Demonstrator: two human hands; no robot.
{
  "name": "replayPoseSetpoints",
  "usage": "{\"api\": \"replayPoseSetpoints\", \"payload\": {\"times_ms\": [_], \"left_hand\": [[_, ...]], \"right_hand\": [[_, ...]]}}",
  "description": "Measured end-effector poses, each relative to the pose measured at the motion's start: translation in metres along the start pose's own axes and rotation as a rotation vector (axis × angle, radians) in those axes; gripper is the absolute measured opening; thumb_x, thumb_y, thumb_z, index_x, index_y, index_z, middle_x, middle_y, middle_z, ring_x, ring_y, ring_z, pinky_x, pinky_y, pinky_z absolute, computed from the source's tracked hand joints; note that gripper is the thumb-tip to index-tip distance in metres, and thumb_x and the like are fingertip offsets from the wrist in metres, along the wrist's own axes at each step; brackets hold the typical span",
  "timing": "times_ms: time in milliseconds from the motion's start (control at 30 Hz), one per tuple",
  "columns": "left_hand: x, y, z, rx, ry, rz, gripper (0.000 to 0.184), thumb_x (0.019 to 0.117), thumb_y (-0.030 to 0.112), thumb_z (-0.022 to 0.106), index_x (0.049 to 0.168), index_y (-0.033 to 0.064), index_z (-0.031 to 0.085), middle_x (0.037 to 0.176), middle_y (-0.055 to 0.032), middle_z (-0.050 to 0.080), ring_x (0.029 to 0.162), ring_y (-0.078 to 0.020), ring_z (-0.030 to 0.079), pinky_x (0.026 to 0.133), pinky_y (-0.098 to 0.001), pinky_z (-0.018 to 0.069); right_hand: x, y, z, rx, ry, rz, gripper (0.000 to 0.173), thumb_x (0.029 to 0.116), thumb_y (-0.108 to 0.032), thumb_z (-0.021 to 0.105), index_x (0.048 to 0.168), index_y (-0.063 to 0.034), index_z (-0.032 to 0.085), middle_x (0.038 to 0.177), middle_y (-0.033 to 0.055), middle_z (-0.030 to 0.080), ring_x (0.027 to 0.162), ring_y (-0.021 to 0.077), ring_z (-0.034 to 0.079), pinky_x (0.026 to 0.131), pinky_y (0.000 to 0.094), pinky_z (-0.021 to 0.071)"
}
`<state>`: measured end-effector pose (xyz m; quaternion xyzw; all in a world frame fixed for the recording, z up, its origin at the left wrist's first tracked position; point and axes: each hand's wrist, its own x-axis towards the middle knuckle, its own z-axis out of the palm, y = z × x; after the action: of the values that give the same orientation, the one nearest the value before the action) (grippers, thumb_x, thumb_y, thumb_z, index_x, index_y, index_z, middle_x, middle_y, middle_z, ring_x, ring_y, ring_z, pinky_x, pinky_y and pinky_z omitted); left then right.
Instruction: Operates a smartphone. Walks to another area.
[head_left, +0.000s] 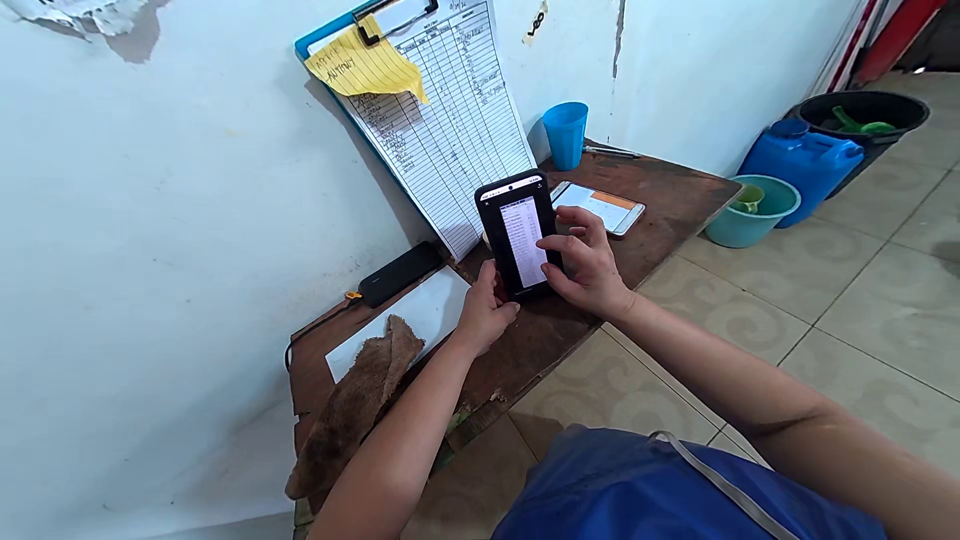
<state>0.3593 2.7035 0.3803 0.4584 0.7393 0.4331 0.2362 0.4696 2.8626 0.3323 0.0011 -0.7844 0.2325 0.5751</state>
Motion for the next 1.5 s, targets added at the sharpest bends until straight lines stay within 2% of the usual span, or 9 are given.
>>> {"api": "replayPoseSetpoints", "payload": {"times_ms": [67, 233, 367, 433, 567, 700, 900, 1067, 1500], "left_hand": [[0.0, 0.0, 0.0, -0.003, 0.0, 0.002, 0.06, 0.0847, -0.015, 0.06, 0.14, -0.0056, 0.039, 0.106, -0.0124, 0.063, 0.08, -0.0042, 0.061, 0.071, -0.0198, 0.0507], [-0.001, -0.001, 0.0, -0.014, -0.007, -0.001, 0.061, 0.0849, -0.015, 0.06, 0.141, -0.0044, 0.038, 0.104, -0.0124, 0.062, 0.076, -0.0062, 0.061, 0.07, -0.0224, 0.0516], [0.0, -0.004, 0.0, 0.015, -0.016, -0.007, 0.065, 0.0855, -0.014, 0.063, 0.144, -0.0026, 0.036, 0.109, -0.0161, 0.062, 0.081, -0.0141, 0.064, 0.073, -0.0303, 0.0545], [0.0, -0.006, 0.0, 0.026, -0.014, 0.011, 0.067, 0.0836, -0.015, 0.064, 0.143, -0.0023, 0.036, 0.108, -0.016, 0.063, 0.081, -0.0153, 0.065, 0.073, -0.0315, 0.0547], [0.0, -0.008, 0.001, 0.032, -0.011, 0.018, 0.068, 0.0827, -0.017, 0.064, 0.142, -0.002, 0.035, 0.106, -0.0164, 0.064, 0.08, -0.0168, 0.065, 0.071, -0.0329, 0.0547], [0.0, -0.009, 0.001, 0.017, -0.004, 0.032, 0.068, 0.0821, -0.019, 0.064, 0.141, -0.0014, 0.035, 0.108, -0.0161, 0.064, 0.081, -0.0159, 0.065, 0.071, -0.0319, 0.0549], [0.001, -0.009, 0.001, 0.011, 0.003, 0.033, 0.067, 0.0815, -0.019, 0.063, 0.14, -0.0007, 0.036, 0.105, -0.0136, 0.063, 0.078, -0.0129, 0.064, 0.069, -0.0283, 0.0536], [0.001, -0.009, 0.0, -0.003, -0.004, 0.03, 0.068, 0.0819, -0.018, 0.063, 0.141, -0.0006, 0.034, 0.108, -0.0139, 0.063, 0.08, -0.0132, 0.065, 0.07, -0.0289, 0.0549], [0.001, -0.009, 0.0, 0.012, -0.013, 0.002, 0.07, 0.0824, -0.017, 0.064, 0.143, -0.0008, 0.033, 0.111, -0.0167, 0.064, 0.085, -0.0171, 0.068, 0.076, -0.0335, 0.0569]], "right_hand": [[0.0, 0.0, 0.0, 0.003, 0.032, -0.015, 0.022, 0.0842, -0.016, 0.067, 0.101, -0.0017, 0.068, 0.132, 0.029, 0.053, 0.122, 0.0315, 0.055, 0.1, 0.0348, 0.0485], [0.002, 0.0, -0.006, 0.121, -0.032, 0.17, 0.057, 0.0788, -0.017, 0.063, 0.127, 0.0091, 0.047, 0.132, 0.0287, 0.056, 0.12, 0.0303, 0.057, 0.092, 0.0379, 0.0494], [0.009, -0.002, -0.015, 0.451, -0.315, 0.536, 0.074, 0.0738, -0.007, 0.06, 0.144, 0.0036, 0.037, 0.118, 0.014, 0.063, 0.101, 0.0134, 0.066, 0.081, 0.0297, 0.056], [0.014, -0.003, -0.019, 0.537, -0.525, 0.655, 0.084, 0.0709, -0.003, 0.064, 0.149, -0.0016, 0.031, 0.123, 0.0129, 0.065, 0.105, 0.0111, 0.068, 0.088, 0.0313, 0.0576], [0.017, 0.003, -0.019, 0.547, -0.665, 0.643, 0.099, 0.0675, 0.002, 0.068, 0.154, -0.0019, 0.02, 0.132, 0.0146, 0.06, 0.115, 0.0104, 0.064, 0.096, 0.0304, 0.0547], [0.017, 0.0, -0.017, 0.388, -0.656, 0.607, 0.101, 0.0699, 0.009, 0.073, 0.156, -0.001, 0.02, 0.135, 0.0224, 0.059, 0.122, 0.0254, 0.063, 0.101, 0.0451, 0.0517], [0.016, 0.005, -0.018, 0.416, -0.686, 0.535, 0.111, 0.064, 0.006, 0.076, 0.156, 0.0011, 0.014, 0.141, 0.023, 0.053, 0.127, 0.0227, 0.059, 0.104, 0.0383, 0.0498], [0.013, 0.001, -0.016, 0.332, -0.637, 0.518, 0.114, 0.0633, 0.013, 0.077, 0.157, 0.0, 0.014, 0.147, 0.0253, 0.048, 0.13, 0.0298, 0.057, 0.105, 0.0458, 0.0497], [0.009, 0.001, -0.008, 0.219, -0.574, 0.479, 0.121, 0.0616, -0.001, 0.09, 0.157, 0.0009, 0.017, 0.149, 0.0283, 0.044, 0.129, 0.0363, 0.057, 0.104, 0.0512, 0.0492]]}}
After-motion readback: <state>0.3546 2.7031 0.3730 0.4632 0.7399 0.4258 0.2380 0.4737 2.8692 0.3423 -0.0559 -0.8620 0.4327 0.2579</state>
